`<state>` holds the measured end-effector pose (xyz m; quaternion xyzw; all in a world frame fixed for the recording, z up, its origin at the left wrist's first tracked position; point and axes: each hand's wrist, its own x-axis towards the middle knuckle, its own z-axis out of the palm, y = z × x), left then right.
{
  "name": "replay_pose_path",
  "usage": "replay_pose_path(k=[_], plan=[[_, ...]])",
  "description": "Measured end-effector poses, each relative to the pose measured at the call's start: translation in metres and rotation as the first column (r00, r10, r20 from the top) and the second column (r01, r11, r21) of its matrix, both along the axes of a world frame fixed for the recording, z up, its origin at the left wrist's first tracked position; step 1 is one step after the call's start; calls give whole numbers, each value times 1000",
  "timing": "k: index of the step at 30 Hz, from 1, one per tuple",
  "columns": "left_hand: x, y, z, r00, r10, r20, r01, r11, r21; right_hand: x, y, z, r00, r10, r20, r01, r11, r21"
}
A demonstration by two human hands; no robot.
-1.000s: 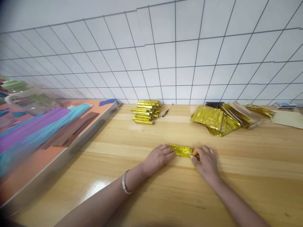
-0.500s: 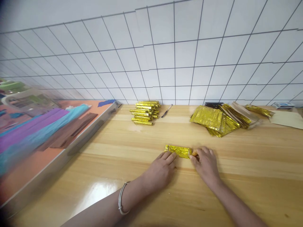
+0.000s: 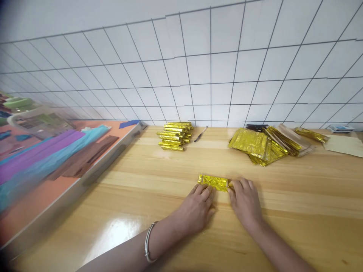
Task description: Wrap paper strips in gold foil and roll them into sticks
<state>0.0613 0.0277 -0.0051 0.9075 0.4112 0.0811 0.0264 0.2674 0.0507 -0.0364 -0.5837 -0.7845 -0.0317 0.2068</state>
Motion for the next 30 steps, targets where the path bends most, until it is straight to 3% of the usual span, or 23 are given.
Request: replay_pose_path(k=[5, 7, 13, 24, 30], plan=[[2, -1, 2, 1000, 12, 8, -12, 1000, -24, -23, -15, -3, 944, 301, 132, -306, 952, 17], [-1, -1, 3, 1000, 7, 20, -7, 1000, -30, -27, -19, -6, 919, 357, 166, -357, 934, -27], [-18, 0, -4, 998, -7, 61, 10, 999, -50, -13, -31, -6, 886, 354, 301, -347, 935, -77], [-26, -1, 2, 996, 75, 52, -72, 995, -66, -3, -40, 2, 927, 243, 284, -275, 959, 76], [-29, 29, -7, 986, 93, 138, -91, 996, -18, -42, -65, 13, 928, 274, 253, -274, 961, -37]])
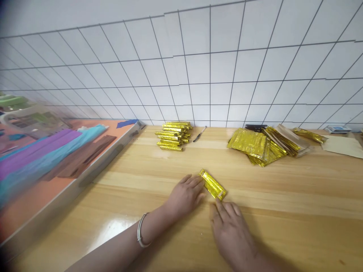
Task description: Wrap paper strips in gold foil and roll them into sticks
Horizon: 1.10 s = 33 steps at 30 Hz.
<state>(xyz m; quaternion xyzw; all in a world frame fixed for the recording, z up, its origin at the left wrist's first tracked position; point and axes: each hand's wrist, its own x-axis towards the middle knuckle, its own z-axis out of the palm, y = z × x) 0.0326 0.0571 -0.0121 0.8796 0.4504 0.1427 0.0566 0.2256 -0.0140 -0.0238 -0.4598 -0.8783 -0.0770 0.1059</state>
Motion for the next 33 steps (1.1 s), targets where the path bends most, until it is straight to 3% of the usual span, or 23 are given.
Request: replay_pose_path(k=[3, 5, 7, 10, 14, 18, 25, 33], plan=[[-2, 20, -3, 997, -51, 59, 52, 998, -23, -25, -6, 9, 994, 39, -100, -45, 997, -65], [-4, 30, -4, 988, -108, 107, 114, 992, -53, -30, 1, 17, 971, 126, -205, -154, 980, -129], [-8, 38, -4, 970, -169, 175, 186, 979, -86, -24, 19, 26, 935, 191, -298, -265, 936, -230], [-12, 52, -5, 924, -257, 282, 307, 940, -149, -2, 62, 33, 907, 129, -401, -194, 973, -127], [-7, 76, -3, 869, -357, 343, 445, 867, -223, 23, 122, 23, 888, 97, -450, -194, 965, -177], [2, 88, 6, 851, -435, 295, 503, 836, -219, 30, 153, 5, 897, 36, -441, -160, 956, -247], [9, 61, 12, 932, -362, 4, 361, 927, -98, 36, 150, -6, 901, 39, -432, -163, 953, -256], [6, 65, 19, 915, -380, -134, 381, 924, -18, 37, 109, 4, 948, -10, -317, -98, 941, -323]])
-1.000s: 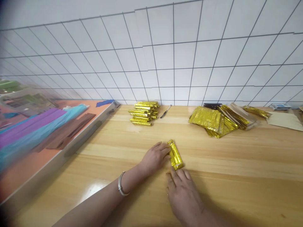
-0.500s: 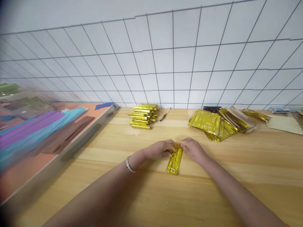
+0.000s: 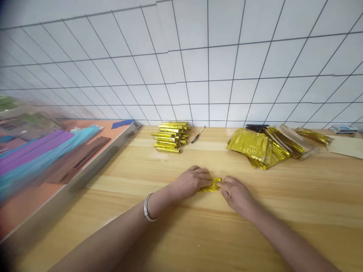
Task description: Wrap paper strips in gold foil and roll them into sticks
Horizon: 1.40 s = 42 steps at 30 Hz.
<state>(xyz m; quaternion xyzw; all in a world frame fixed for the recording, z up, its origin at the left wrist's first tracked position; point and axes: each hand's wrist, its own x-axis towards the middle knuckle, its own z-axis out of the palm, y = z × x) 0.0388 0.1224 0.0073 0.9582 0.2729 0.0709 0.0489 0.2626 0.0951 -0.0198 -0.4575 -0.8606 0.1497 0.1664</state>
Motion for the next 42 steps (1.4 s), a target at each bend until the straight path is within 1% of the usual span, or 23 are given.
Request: replay_pose_path(k=[1, 3, 6, 8, 10, 13, 16, 19, 22, 24, 26, 27, 29, 31, 33, 37, 39, 42], plan=[[1, 1, 1, 1000, -1, -13, 1, 1000, 7, -1, -5, 2, 999, 7, 33, -8, 1000, 26], [3, 1, 3, 999, 11, -37, -10, 1000, 17, -3, -10, 4, 996, 26, 85, -37, 991, 127], [4, -9, 3, 998, 33, -52, -34, 999, -5, -2, -12, -3, 989, 77, 123, -108, 955, 275], [3, -21, -1, 998, 54, -45, -55, 998, -17, 0, -11, -10, 986, 97, 134, -136, 937, 321], [2, -35, -7, 996, 79, -34, -79, 997, 5, 2, -11, -15, 985, 96, 145, -141, 931, 336], [3, -54, -19, 988, 157, -13, -155, 983, 94, 3, -11, -13, 985, 94, 146, -137, 940, 314], [8, -64, -27, 973, 230, 4, -229, 969, 87, 2, -8, -7, 983, 104, 150, -142, 950, 278], [12, -66, -27, 963, 268, 32, -270, 961, 53, -1, -4, -2, 979, 109, 174, -151, 957, 248], [9, -65, -20, 957, 280, 79, -281, 960, 0, -4, -2, -1, 976, 112, 186, -154, 961, 232], [-1, -65, -13, 952, 277, 132, -274, 961, -40, -5, -3, -1, 975, 113, 191, -154, 963, 220], [-16, -66, -8, 934, 294, 204, -286, 956, -68, -5, -5, 0, 975, 109, 195, -150, 967, 207], [-24, -65, -7, 916, 321, 241, -309, 947, -89, -5, -5, 0, 975, 105, 198, -145, 969, 201], [-40, -64, -8, 860, 387, 332, -362, 922, -136, -5, -6, 0, 974, 95, 204, -135, 973, 189], [-52, -61, -13, 824, 427, 371, -383, 904, -190, -5, -6, 0, 974, 88, 211, -125, 977, 172], [-59, -58, -21, 839, 401, 367, -354, 916, -190, -5, -6, -2, 973, 84, 213, -120, 980, 158], [-61, -55, -33, 917, 267, 297, -250, 963, -96, -5, -4, -5, 976, 86, 202, -117, 983, 145], [-60, -54, -34, 937, 240, 253, -228, 971, -76, -4, -4, -5, 978, 86, 189, -114, 984, 139], [-61, -52, -30, 957, 209, 200, -205, 978, -44, -3, -1, -5, 982, 104, 159, -123, 985, 119]])
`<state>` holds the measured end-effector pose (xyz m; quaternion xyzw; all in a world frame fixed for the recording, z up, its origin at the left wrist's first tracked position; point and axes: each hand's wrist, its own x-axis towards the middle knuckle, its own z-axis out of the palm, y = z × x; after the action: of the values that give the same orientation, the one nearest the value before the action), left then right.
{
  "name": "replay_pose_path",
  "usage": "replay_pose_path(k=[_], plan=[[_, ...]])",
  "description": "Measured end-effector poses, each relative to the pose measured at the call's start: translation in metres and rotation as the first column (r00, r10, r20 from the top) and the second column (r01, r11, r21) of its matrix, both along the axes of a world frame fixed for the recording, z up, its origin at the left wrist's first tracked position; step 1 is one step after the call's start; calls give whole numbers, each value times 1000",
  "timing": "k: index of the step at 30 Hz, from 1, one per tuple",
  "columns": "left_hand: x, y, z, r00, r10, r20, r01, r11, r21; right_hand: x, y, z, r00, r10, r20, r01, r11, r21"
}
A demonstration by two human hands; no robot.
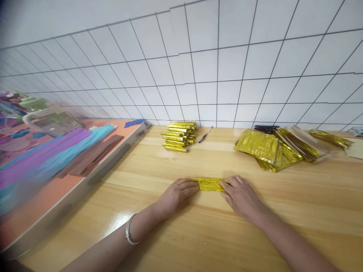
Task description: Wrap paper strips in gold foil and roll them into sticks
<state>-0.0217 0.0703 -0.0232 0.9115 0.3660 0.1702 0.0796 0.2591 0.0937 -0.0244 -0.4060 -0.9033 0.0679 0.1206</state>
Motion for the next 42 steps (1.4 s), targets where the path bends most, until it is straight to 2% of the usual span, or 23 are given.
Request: replay_pose_path(k=[5, 8, 10, 16, 19, 23, 28, 35, 42], plan=[[2, 7, 11, 989, -75, -125, 87, 992, 88, 4, 5, 4, 998, 45, -50, -48, 998, -44], [2, 11, 14, 975, -134, -176, 149, 986, 72, 6, 7, 7, 996, 54, -64, -58, 997, -54], [2, 12, 13, 975, -139, -175, 148, 988, 45, 8, 9, 8, 996, 55, -65, -59, 996, -66], [-2, 16, 5, 1000, 7, -26, -10, 997, -82, 14, 18, 6, 990, 101, -94, -112, 986, -121], [-3, 20, 4, 999, 41, 22, -37, 990, -138, 20, 20, -2, 986, 92, -140, -107, 988, -110], [-3, 23, 3, 998, 25, 54, -18, 991, -130, 26, 17, -15, 975, 27, -220, -41, 997, -61], [-5, 23, -1, 996, 7, 84, 3, 993, -120, 25, 14, -24, 956, 42, -290, -41, 999, 12], [-4, 22, -8, 986, 28, 164, -11, 995, -103, 19, 12, -23, 942, -113, -315, 105, 994, -43], [4, 18, -10, 966, 107, 235, -85, 991, -102, 14, 9, -17, 943, -107, -316, 82, 992, -91]])
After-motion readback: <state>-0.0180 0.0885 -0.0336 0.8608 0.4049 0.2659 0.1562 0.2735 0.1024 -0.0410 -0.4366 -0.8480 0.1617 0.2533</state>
